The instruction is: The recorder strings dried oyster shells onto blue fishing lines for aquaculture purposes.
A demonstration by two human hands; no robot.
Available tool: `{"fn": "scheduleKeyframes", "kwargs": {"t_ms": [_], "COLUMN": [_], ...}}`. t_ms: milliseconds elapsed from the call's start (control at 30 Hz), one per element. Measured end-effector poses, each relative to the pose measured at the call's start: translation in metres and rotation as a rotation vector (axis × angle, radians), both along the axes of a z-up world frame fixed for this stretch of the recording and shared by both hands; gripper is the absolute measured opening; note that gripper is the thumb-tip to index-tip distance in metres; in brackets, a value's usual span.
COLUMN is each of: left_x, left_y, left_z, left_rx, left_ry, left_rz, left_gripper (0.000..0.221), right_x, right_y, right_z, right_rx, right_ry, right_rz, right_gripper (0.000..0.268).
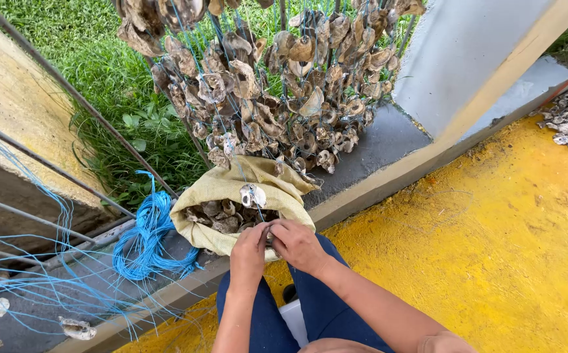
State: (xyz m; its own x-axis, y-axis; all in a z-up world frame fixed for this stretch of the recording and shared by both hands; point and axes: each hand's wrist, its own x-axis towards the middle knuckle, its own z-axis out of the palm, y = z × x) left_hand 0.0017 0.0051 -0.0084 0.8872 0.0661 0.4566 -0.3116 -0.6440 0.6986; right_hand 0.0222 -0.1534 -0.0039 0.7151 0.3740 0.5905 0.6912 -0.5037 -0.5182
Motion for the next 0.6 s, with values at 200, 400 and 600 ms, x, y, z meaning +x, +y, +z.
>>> {"fn": "scheduleKeyframes", "kwargs": {"t_ms": [200,400,600], "left_x": [-0.001,0.019,0.029], "left_y": [0.007,0.019,0.027], "left_z": [0.017,-0.024,-0.080], "left_rx": [0.309,0.010,-0.920], "left_ry": [-0.023,0.028,0.457], "left_rz": [-0.032,-0.079,-0.153], "left_gripper": [0.023,0.016,0.020], "right_x": [0.008,0.006,0.011], "right_y": [-0.003,0.001,0.009], "right_z": [-0.014,0.039,-0.003], "right_rx": [0.087,-0.050,-0.015], "right_ry": [0.287,-0.088,0.033], "right_rz": [-0.043,-0.132,-0.059], "right_gripper": [0.012,0.013,0.013]}}
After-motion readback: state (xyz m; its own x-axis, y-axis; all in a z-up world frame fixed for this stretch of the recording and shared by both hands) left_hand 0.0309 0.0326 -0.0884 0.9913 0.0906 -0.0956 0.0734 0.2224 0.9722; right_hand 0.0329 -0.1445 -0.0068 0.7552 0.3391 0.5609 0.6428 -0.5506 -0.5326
